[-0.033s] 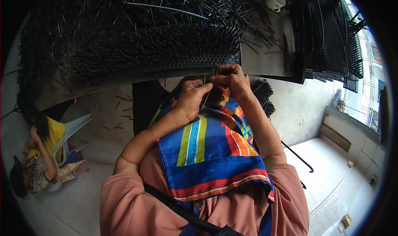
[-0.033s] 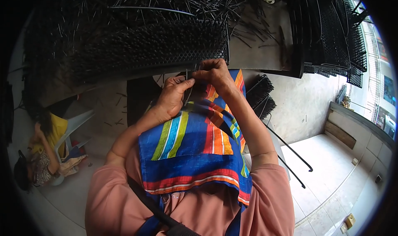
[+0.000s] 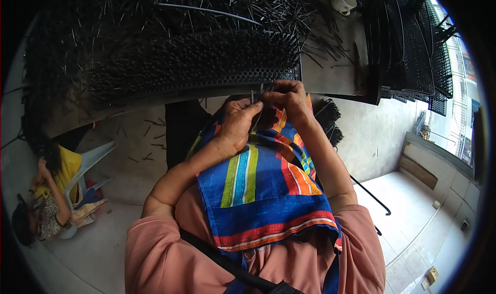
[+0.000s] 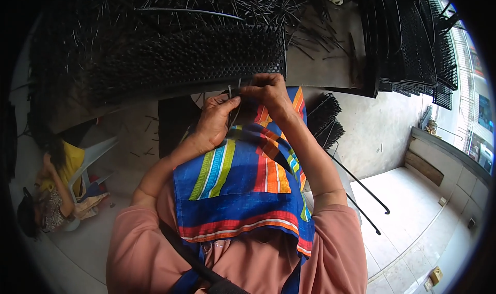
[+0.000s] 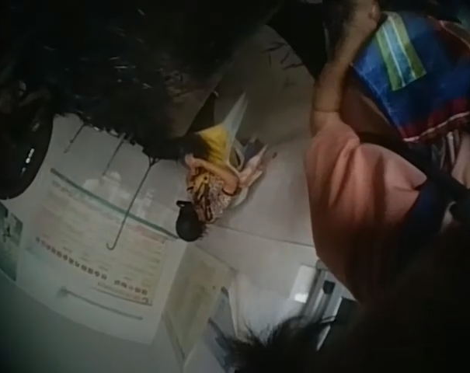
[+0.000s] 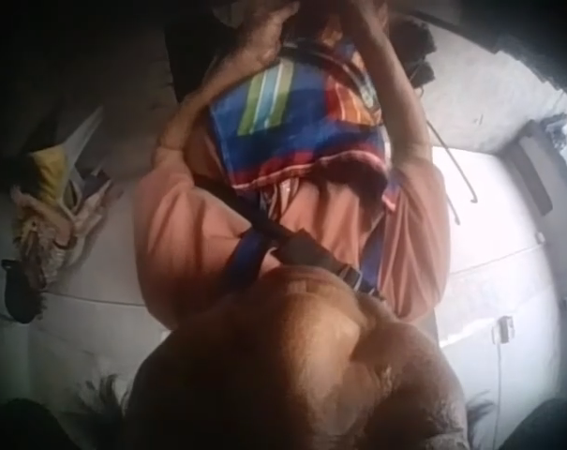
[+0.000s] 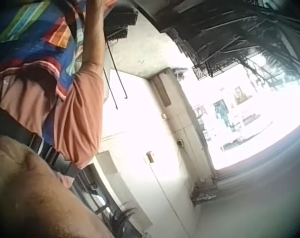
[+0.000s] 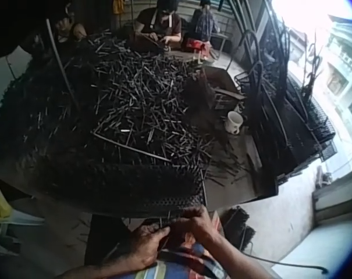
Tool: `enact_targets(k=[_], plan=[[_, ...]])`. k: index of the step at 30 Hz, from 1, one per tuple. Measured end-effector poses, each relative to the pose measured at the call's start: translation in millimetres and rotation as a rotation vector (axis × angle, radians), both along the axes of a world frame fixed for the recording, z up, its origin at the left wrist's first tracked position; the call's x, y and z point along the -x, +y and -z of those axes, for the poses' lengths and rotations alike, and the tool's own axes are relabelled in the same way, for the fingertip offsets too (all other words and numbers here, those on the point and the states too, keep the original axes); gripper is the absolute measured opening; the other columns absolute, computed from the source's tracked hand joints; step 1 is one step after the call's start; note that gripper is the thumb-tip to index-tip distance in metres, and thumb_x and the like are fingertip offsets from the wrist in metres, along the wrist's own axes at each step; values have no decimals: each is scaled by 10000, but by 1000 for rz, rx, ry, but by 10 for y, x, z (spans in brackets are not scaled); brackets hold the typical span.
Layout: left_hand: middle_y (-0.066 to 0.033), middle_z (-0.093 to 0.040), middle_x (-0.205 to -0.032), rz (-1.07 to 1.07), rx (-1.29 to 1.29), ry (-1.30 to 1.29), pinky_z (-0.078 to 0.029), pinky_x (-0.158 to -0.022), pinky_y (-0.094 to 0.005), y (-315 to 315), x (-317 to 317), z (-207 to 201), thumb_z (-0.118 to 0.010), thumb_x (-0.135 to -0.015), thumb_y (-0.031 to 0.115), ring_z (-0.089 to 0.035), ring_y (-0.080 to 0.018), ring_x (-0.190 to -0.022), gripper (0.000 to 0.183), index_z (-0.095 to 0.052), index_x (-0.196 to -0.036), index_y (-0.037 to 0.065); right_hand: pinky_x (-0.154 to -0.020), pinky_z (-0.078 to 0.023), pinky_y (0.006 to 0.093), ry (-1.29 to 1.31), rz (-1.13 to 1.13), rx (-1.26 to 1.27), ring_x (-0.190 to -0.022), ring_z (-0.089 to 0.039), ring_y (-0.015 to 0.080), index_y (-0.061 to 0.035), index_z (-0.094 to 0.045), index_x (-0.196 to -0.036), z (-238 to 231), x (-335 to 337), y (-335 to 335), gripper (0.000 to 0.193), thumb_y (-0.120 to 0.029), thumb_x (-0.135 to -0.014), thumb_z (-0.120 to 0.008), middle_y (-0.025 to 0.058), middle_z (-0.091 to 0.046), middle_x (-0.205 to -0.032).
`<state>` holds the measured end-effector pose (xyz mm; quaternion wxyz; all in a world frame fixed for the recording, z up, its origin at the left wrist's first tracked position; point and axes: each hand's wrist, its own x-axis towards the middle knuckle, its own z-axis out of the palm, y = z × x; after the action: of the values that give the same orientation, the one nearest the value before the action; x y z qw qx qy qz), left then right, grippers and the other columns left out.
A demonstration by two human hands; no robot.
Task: Inserting small metal pins into a grid template to manually assemble a wire mesh component.
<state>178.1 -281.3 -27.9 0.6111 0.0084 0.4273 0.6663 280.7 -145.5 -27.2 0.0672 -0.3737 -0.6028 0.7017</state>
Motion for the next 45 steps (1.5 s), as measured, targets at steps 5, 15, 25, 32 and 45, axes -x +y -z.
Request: enact_targets(k=[5,15,25,32,45], plan=[[-133,-669,-927,-64,185,-73,-567,-731,-349,-184,39,225,-518,-903,34,-668,-217,-814,161,-643,-998,-1,-476,-319,185,141,413,-75,-525,-445,33,-6,-659,-773,-103,105,-21,28,-5,-789,-683,-35,-554,-617],[-100,-662,-753,-103,62,46,-538,-593,-307,-217,-44,95,-537,-870,52,-636,-179,-627,125,-642,-911,0,-563,-426,235,254,311,-834,-596,-537,96,15,-644,-785,-143,426,92,121,40,-695,-722,58,-584,-667],[-156,-659,-864,-110,203,-77,-567,-695,-359,-185,4,92,-512,-875,-11,-671,-241,-756,167,-604,-1013,-12,-550,-394,198,231,288,-955,-599,-502,51,7,-662,-782,-166,450,82,109,40,-705,-731,8,-579,-668],[-155,-659,-874,-150,145,-56,-559,-698,-377,-180,18,178,-527,-880,3,-668,-256,-761,174,-597,-1038,-13,-562,-404,190,233,329,-901,-614,-512,44,12,-662,-781,-139,465,66,106,42,-711,-737,-4,-589,-676],[-150,-661,-883,-127,166,-142,-557,-709,-383,-206,19,101,-541,-871,1,-664,-262,-762,159,-600,-1019,-6,-575,-419,189,200,324,-895,-628,-536,41,12,-677,-786,-120,439,49,92,29,-721,-739,1,-612,-676]])
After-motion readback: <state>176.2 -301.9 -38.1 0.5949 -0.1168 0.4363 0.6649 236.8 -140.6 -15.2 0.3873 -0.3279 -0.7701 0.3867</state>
